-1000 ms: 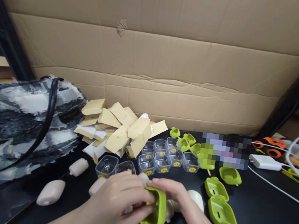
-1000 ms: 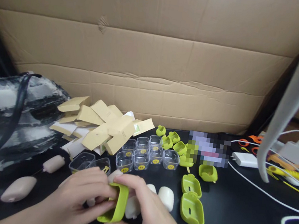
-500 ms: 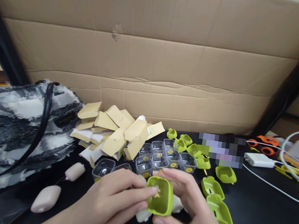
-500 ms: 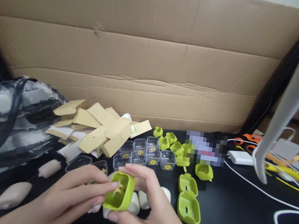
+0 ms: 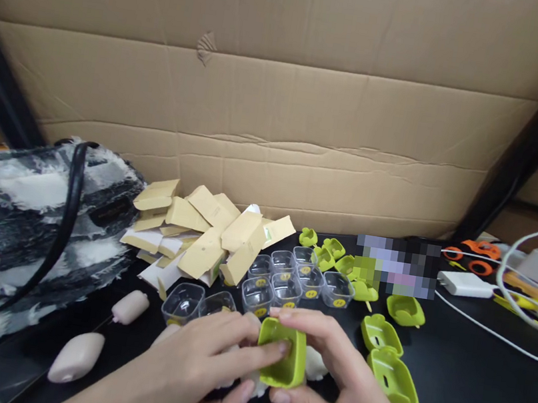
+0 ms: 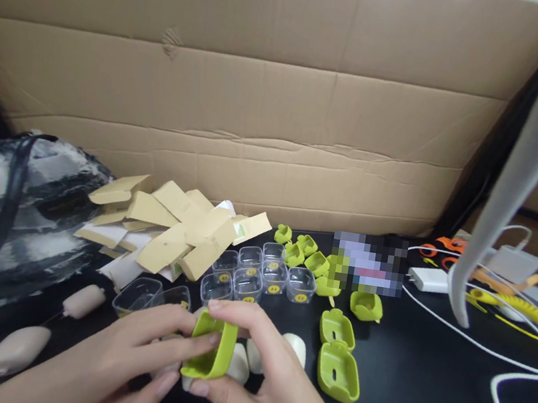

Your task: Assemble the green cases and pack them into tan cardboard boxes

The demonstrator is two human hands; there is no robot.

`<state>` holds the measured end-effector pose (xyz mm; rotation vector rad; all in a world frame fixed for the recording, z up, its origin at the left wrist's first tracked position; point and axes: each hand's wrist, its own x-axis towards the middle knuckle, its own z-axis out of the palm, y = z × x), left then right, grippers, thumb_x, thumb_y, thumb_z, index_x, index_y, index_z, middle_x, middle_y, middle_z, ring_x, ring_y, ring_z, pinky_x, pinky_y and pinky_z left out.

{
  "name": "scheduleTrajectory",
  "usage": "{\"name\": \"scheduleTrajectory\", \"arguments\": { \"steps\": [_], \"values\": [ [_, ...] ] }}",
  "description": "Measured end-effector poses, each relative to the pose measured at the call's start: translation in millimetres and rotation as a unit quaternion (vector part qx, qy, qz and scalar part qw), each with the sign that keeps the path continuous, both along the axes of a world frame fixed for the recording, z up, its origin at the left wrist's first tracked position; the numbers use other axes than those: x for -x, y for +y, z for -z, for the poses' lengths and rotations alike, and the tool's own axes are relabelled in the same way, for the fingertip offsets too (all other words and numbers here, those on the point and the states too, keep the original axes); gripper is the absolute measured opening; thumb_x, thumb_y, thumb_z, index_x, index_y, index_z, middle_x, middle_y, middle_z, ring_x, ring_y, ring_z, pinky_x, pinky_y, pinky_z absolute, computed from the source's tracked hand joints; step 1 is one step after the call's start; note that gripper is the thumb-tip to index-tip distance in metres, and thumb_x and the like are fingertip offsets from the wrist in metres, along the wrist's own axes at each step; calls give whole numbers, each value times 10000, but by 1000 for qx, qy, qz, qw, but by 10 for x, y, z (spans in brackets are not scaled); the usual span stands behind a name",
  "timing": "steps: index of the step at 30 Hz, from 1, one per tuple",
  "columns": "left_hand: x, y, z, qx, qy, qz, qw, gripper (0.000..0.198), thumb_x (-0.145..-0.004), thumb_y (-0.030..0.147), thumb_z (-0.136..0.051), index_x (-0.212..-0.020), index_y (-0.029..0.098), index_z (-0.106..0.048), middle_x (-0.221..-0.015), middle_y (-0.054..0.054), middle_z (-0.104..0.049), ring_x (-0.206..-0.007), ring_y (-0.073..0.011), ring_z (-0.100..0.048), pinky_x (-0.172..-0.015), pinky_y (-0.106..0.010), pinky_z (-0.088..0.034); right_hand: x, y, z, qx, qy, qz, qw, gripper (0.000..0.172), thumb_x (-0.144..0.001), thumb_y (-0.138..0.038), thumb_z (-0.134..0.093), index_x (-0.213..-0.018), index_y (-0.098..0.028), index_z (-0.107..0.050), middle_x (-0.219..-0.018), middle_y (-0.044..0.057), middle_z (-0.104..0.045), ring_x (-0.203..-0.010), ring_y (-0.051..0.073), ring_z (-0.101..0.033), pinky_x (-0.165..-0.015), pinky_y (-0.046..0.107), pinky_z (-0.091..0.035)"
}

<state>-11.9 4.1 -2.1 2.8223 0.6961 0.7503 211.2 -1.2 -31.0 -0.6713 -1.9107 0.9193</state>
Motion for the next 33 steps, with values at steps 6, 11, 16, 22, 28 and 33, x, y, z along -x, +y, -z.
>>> {"name": "scheduleTrajectory", "arguments": {
  "steps": [6,11,16,22,28,33],
  "values": [
    [46,-6,43,16,31,38,999,451,-838,273,-515,-1284,213,-526,-1046,-109,-695,-838,-267,-610,-696,-365,-437,7,-34,-20,6,-13,-13,1000,537,-783,-182,-752,-1228,-335,-492,-1188,13,-645,-1109,204,-619,-935,289,-507],
    [-14,-10,88,-20,35,62,997,456,-881,124,-413,-1327,189,-482,-876,-72,-746,-695,-219,-628,-656,-344,-427,-2,-72,25,13,-22,-6,1000,550,-753,-237,-786,-1217,-321,-503,-1110,9,-665,-1002,207,-652,-854,281,-529],
    [-47,28,99,-51,25,77,995,427,-856,175,-412,-1275,151,-493,-807,-51,-728,-660,-206,-626,-610,-327,-443,11,-45,-12,14,-30,-14,999,512,-761,-225,-769,-1191,-307,-504,-1039,-9,-654,-915,170,-653,-816,260,-527],
    [6,71,121,-80,-46,13,996,479,-867,276,-404,-1334,169,-395,-643,11,-592,-533,-172,-538,-573,-308,-420,29,34,-192,-62,-17,12,998,600,-757,-120,-688,-1260,-312,-426,-1171,7,-554,-1100,173,-555,-934,267,-472],
    [76,189,73,-109,-45,-95,988,395,-877,157,-466,-1270,190,-471,-656,43,-559,-568,-143,-514,-659,-294,-435,-243,242,-389,-142,-119,147,972,459,-701,-127,-650,-1114,-236,-483,-1035,25,-566,-979,206,-558,-879,359,-472],
    [256,347,-4,-92,41,-135,986,218,-924,135,-466,-1015,210,-650,-792,5,-625,-764,-171,-577,-850,-347,-386,-481,457,-515,-123,-355,196,906,319,-723,-191,-658,-1030,-150,-579,-1016,104,-595,-992,281,-548,-876,452,-454]
  ]
}}
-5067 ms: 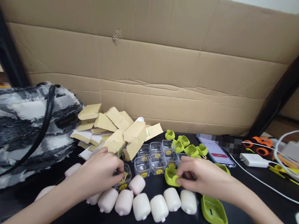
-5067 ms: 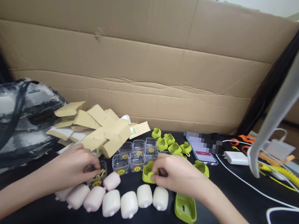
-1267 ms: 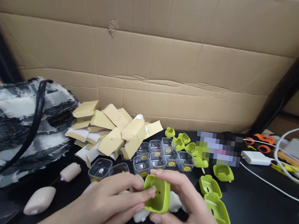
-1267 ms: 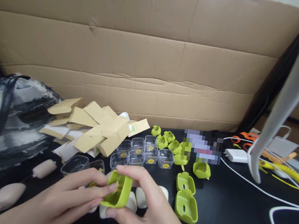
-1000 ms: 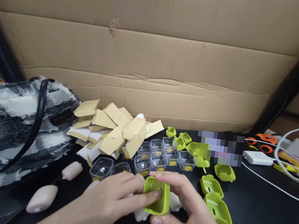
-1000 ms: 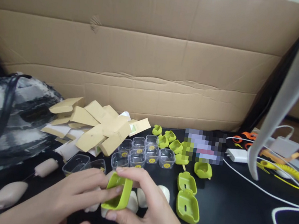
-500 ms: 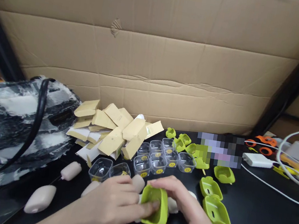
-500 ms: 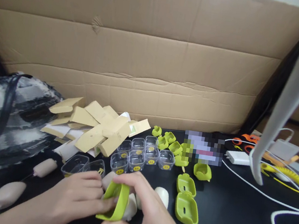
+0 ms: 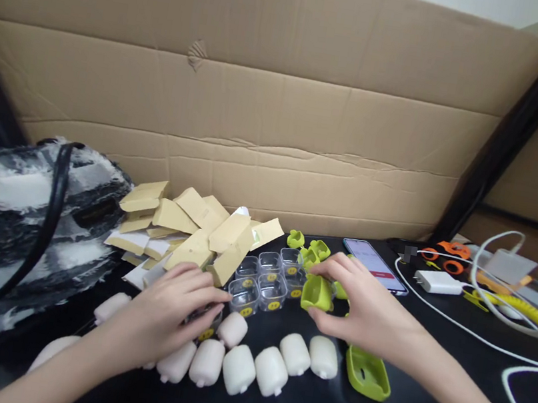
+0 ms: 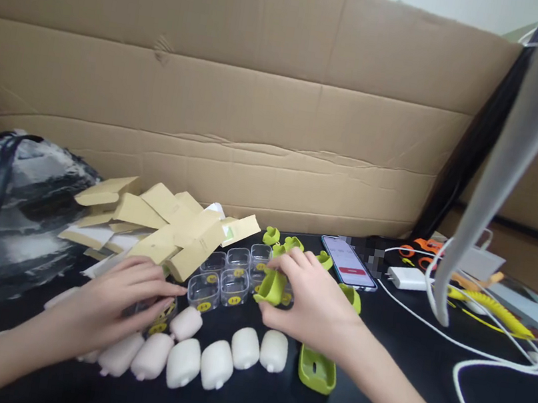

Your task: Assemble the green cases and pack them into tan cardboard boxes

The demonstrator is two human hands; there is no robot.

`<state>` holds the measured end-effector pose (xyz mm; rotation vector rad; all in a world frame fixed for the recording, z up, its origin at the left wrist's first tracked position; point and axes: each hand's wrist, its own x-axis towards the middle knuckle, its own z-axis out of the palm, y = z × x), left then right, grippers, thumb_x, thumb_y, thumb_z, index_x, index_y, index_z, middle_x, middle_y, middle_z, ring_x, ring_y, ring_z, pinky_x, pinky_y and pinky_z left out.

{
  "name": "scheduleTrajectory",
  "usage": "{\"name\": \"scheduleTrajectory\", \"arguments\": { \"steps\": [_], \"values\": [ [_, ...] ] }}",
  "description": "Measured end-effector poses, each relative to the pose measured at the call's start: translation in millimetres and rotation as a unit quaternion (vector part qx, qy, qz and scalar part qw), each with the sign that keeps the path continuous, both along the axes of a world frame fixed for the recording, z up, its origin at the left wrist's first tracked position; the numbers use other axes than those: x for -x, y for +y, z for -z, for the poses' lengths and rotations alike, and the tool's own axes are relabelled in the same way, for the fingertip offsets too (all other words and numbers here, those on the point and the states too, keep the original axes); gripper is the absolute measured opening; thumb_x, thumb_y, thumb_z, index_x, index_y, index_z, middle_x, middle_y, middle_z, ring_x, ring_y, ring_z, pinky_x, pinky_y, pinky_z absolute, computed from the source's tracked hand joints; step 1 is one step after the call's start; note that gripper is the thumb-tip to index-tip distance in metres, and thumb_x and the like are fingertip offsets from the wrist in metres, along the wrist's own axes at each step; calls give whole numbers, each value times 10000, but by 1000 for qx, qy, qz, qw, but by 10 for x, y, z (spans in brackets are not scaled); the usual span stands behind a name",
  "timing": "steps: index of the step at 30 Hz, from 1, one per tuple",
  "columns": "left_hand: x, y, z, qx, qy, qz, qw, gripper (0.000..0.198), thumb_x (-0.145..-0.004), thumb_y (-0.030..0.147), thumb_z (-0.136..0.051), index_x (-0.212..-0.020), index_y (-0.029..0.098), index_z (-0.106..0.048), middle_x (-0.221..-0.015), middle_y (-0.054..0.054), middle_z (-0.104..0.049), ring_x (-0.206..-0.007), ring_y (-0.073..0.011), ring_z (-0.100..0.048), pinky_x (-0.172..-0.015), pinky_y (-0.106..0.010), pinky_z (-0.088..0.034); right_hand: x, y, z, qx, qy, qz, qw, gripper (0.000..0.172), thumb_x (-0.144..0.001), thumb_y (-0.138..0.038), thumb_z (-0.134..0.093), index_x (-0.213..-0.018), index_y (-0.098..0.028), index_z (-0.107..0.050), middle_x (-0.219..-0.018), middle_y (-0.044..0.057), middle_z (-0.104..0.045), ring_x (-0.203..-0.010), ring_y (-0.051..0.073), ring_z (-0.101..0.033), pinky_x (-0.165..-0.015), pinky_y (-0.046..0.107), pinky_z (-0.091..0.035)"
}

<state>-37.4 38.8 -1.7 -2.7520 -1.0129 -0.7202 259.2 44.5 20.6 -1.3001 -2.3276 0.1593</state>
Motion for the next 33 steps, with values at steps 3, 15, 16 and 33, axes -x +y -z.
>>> {"name": "scheduleTrajectory", "arguments": {
  "steps": [3,15,16,33],
  "values": [
    [120,62,17,36,-4,-32,999,225,-888,153,-489,-966,243,-681,-805,6,-622,-793,-189,-567,-782,-325,-374,-51,42,26,38,-43,-5,998,335,-731,-192,-678,-1052,-141,-598,-991,103,-624,-980,278,-575,-856,429,-479],
    [106,83,-19,79,54,-96,991,101,-769,238,-711,-770,332,-750,-1051,-25,-562,-1020,-294,-476,-845,-428,-320,-96,-93,-6,75,-86,-32,993,100,-808,-145,-642,-888,-205,-636,-1030,46,-599,-921,213,-616,-813,343,-486],
    [97,80,-23,82,57,-98,990,121,-771,218,-704,-748,329,-748,-1120,-24,-550,-1067,-310,-453,-869,-450,-313,-118,-124,-38,77,-82,-29,993,86,-814,-158,-635,-882,-209,-628,-1007,36,-598,-896,198,-614,-790,324,-483],
    [8,90,-3,155,74,-144,975,169,-713,109,-661,-659,253,-730,-968,-12,-643,-958,-257,-554,-853,-401,-403,-410,-341,219,155,-151,35,976,201,-579,-45,-521,-563,-233,-589,-511,-19,-604,-432,137,-453,-419,248,-236]
  ]
}}
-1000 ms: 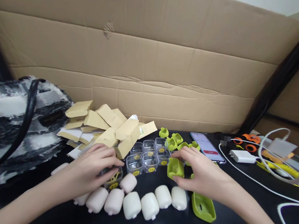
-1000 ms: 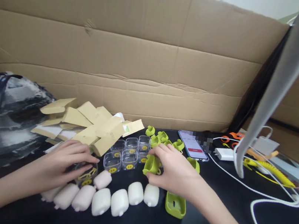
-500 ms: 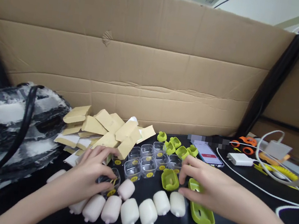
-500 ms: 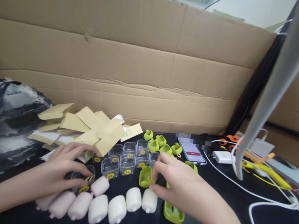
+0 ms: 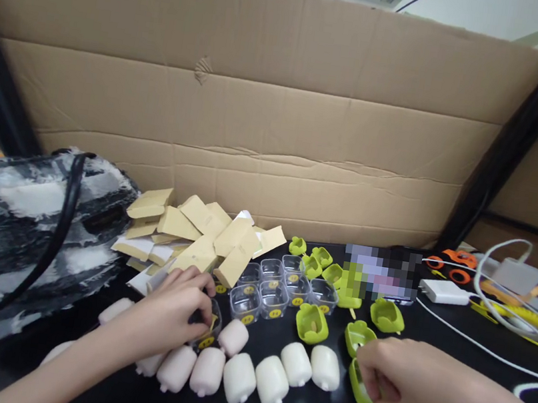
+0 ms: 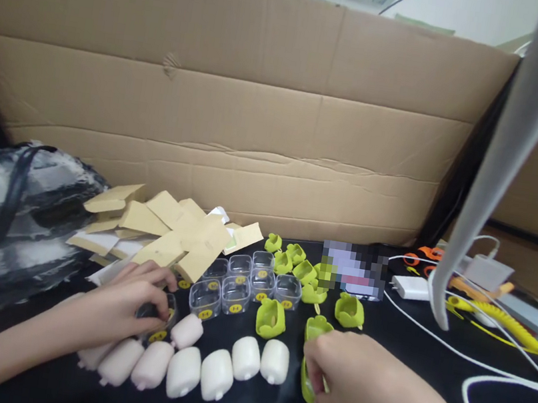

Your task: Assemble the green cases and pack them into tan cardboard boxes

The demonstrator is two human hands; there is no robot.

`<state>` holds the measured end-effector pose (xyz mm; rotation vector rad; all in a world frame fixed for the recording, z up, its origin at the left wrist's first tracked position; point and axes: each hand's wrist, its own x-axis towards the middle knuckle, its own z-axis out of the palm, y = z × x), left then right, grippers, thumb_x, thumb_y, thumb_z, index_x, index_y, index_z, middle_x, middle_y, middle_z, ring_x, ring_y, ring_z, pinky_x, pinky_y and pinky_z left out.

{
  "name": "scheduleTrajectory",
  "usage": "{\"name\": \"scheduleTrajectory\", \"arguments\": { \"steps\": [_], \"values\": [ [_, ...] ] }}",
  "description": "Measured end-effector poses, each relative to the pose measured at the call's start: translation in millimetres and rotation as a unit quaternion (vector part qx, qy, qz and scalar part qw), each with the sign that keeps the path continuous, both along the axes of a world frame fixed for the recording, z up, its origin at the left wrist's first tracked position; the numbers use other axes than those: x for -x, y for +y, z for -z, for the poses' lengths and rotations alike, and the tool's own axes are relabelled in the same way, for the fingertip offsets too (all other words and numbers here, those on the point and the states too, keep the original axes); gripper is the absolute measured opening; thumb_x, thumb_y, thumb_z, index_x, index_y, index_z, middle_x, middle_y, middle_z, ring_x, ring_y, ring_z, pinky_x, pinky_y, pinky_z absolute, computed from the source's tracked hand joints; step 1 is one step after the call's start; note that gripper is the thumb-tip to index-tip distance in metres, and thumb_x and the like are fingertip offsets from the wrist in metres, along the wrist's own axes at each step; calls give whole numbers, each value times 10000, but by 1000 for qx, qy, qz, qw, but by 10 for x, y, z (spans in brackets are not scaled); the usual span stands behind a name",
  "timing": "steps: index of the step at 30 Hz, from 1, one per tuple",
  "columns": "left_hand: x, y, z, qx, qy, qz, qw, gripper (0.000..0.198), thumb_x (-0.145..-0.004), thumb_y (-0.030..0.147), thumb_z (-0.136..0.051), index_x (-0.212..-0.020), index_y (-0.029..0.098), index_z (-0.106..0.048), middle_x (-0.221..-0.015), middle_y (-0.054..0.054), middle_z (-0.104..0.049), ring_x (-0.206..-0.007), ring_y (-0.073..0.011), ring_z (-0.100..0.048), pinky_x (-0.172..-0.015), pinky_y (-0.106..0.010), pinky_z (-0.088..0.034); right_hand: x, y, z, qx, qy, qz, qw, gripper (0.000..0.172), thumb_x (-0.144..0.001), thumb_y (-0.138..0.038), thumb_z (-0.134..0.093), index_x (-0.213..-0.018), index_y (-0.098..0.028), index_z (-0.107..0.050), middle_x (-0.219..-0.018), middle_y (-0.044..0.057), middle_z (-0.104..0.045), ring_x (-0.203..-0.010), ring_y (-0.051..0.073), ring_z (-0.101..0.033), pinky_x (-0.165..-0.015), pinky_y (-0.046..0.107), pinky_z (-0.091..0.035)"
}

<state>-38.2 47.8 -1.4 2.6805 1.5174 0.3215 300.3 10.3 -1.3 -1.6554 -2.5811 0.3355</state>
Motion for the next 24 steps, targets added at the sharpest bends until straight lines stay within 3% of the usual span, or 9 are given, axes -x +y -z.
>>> {"name": "scheduleTrajectory", "arguments": {
  "steps": [4,8,11,13,14,16,20,22,24],
  "values": [
    [-35,4,-31,16,-10,-3,1000,135,-692,95,-672,-672,225,-704,-928,-12,-657,-940,-259,-574,-841,-398,-412,-56,38,-156,21,18,-5,1000,197,-601,-48,-522,-613,-233,-589,-545,-38,-597,-481,128,-480,-430,226,-269],
    [-40,-3,-66,29,-25,12,999,157,-696,48,-636,-701,203,-659,-870,-8,-661,-899,-238,-588,-808,-369,-442,-75,16,-371,22,42,-41,998,121,-712,-129,-588,-686,-244,-561,-611,-41,-582,-531,136,-521,-468,232,-375],
    [-5,-24,-122,28,-43,27,998,141,-751,71,-598,-700,199,-633,-892,-17,-656,-916,-230,-588,-803,-352,-463,-34,7,-430,-28,106,-98,989,78,-827,-225,-576,-765,-262,-546,-838,-3,-606,-748,170,-610,-662,269,-501],
    [31,-45,-176,20,-58,32,998,124,-808,119,-560,-735,199,-621,-933,-29,-650,-945,-227,-588,-828,-363,-468,20,24,-416,-79,152,-100,980,73,-888,-286,-536,-817,-270,-537,-1051,28,-578,-972,203,-600,-820,304,-499],
    [48,-57,-203,16,-77,29,997,115,-838,155,-541,-764,200,-617,-932,-32,-650,-933,-222,-595,-823,-362,-476,51,39,-399,-103,174,-85,976,83,-912,-315,-510,-842,-272,-524,-1109,38,-560,-1019,214,-586,-843,314,-494],
    [68,-85,-245,5,-142,6,990,119,-880,243,-518,-824,206,-615,-889,-26,-664,-841,-203,-620,-738,-333,-506,109,76,-358,-130,214,-48,967,118,-949,-364,-449,-880,-272,-479,-1065,43,-572,-931,207,-600,-772,306,-507],
    [7,-137,-257,-5,-356,-34,934,113,-841,319,-601,-815,210,-622,-718,20,-669,-593,-142,-629,-533,-243,-525,196,163,-244,-107,281,-20,953,139,-991,-382,-350,-919,-276,-404,-896,9,-557,-777,175,-578,-677,288,-497],
    [-65,-155,-233,45,-459,-28,887,93,-796,280,-657,-772,199,-616,-640,39,-661,-534,-118,-646,-515,-209,-549,254,199,-163,-100,317,-25,943,85,-974,-368,-398,-958,-285,-387,-952,9,-533,-834,177,-580,-719,303,-503],
    [-135,-169,-199,111,-538,-28,835,96,-762,249,-701,-770,190,-625,-629,40,-687,-541,-115,-682,-534,-192,-575,341,213,-74,-103,354,-32,929,190,-907,-303,-514,-1031,-299,-370,-1010,9,-514,-890,182,-580,-775,324,-508]
  ]
}}
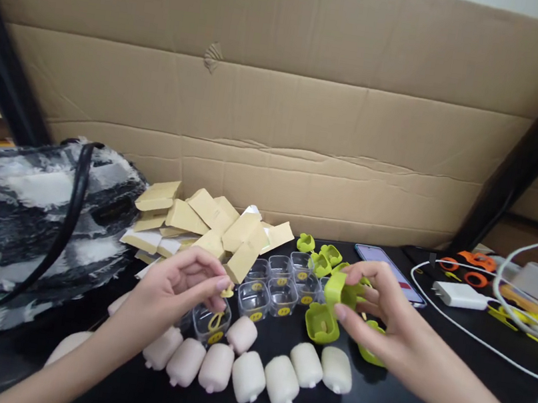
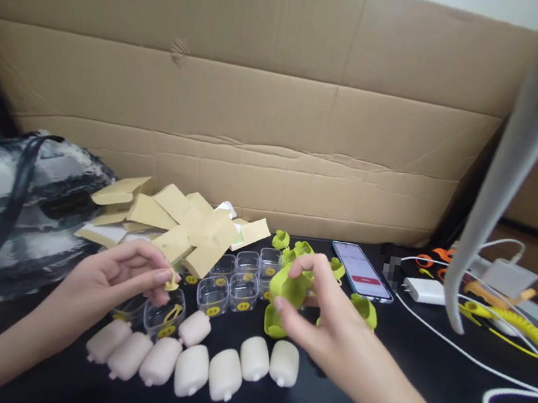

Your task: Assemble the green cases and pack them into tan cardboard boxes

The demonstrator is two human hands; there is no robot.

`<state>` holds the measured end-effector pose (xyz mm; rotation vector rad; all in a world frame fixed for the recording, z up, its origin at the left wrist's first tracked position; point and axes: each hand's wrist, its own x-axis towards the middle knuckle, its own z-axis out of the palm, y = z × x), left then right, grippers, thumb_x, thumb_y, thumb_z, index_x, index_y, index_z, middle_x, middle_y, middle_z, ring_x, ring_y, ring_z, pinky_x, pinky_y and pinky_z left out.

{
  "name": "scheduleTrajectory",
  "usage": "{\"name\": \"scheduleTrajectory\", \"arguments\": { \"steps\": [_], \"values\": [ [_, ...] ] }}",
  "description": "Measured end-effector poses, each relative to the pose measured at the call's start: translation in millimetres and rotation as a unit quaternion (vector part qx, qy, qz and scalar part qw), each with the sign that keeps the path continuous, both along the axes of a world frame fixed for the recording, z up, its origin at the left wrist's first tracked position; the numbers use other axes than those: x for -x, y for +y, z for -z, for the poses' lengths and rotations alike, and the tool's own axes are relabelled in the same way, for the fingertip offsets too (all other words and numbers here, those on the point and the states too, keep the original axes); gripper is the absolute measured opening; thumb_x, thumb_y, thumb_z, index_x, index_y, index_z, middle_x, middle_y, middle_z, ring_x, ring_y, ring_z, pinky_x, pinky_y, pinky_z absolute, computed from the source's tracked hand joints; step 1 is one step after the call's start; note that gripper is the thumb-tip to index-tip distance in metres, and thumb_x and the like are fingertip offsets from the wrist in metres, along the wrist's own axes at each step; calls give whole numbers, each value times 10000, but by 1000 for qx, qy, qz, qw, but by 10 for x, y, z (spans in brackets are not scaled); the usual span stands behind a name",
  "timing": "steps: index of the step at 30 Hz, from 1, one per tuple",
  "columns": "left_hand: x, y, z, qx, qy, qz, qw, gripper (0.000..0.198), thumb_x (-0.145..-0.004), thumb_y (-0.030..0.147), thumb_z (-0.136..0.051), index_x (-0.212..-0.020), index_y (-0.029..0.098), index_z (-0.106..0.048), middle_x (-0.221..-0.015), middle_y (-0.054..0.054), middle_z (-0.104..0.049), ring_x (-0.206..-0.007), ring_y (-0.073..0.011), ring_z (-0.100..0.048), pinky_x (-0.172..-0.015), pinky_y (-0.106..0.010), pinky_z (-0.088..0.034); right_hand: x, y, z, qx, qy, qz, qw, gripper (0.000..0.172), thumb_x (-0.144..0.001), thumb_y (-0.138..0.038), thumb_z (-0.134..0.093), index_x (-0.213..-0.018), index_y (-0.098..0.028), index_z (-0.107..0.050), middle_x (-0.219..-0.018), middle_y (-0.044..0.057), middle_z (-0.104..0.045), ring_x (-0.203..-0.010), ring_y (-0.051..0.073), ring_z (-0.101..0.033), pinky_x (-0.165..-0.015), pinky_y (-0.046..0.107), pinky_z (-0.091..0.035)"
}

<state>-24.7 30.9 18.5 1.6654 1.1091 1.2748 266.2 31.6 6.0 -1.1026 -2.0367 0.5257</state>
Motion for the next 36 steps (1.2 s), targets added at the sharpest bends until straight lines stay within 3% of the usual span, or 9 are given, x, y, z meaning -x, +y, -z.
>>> {"name": "scheduleTrajectory", "arguments": {
  "steps": [3,5,8,13,17,22,25,28,36],
  "values": [
    [-67,-19,60,56,-89,13,994,143,-715,217,-761,-817,192,-664,-706,29,-744,-615,-125,-724,-608,-195,-606,163,-28,114,2,34,-11,999,432,-775,-158,-606,-1111,-303,-376,-1061,13,-526,-1011,204,-569,-893,360,-480],
    [-89,-34,100,58,-105,25,992,139,-705,187,-772,-821,206,-697,-700,34,-752,-630,-113,-724,-625,-169,-598,259,-65,165,-2,31,-35,999,463,-745,-120,-613,-1124,-299,-417,-1110,19,-536,-1092,214,-545,-956,371,-447],
    [-112,-59,146,20,-79,53,995,125,-746,158,-730,-833,245,-750,-711,39,-741,-613,-94,-703,-594,-142,-582,352,-123,221,-14,25,-75,997,509,-747,-120,-628,-1185,-300,-442,-1185,29,-535,-1151,216,-523,-1002,373,-418],
    [-151,-107,166,-77,-3,57,995,192,-794,147,-656,-867,278,-776,-761,10,-683,-683,-129,-681,-638,-213,-590,424,-200,324,-12,38,-85,996,497,-751,-141,-658,-1177,-283,-446,-1080,29,-595,-1015,212,-596,-894,347,-491],
    [-159,-160,180,-68,27,58,996,228,-793,150,-659,-934,295,-764,-902,-18,-686,-823,-179,-688,-687,-262,-603,467,-213,399,-41,45,-98,993,555,-771,-114,-641,-1245,-306,-425,-1142,46,-547,-1084,219,-563,-925,346,-483],
    [-152,-210,236,-115,82,70,988,312,-820,123,-643,-1033,337,-721,-884,14,-694,-769,-142,-689,-655,-208,-588,472,-224,428,-39,52,-104,992,696,-766,-115,-666,-1343,-353,-357,-1193,41,-519,-1142,220,-533,-952,340,-473],
    [-156,-222,268,-153,88,59,983,394,-814,104,-663,-1106,368,-672,-873,42,-702,-757,-126,-696,-684,-190,-588,462,-255,410,-18,74,-88,993,678,-750,-129,-695,-1295,-369,-368,-1134,12,-563,-1057,204,-576,-864,301,-509],
    [-160,-230,276,-172,106,73,977,342,-820,96,-665,-1068,330,-686,-889,31,-702,-758,-124,-698,-647,-159,-580,466,-272,375,-26,86,-97,991,589,-746,-126,-695,-1221,-351,-429,-1062,1,-568,-980,192,-583,-813,283,-511],
    [-163,-250,236,-251,154,87,952,224,-813,52,-659,-947,231,-679,-857,9,-665,-767,-119,-661,-716,-186,-540,489,-283,357,-55,80,-125,987,762,-673,-71,-641,-1339,-327,-373,-1186,34,-517,-1138,224,-517,-979,332,-451]
  ]
}}
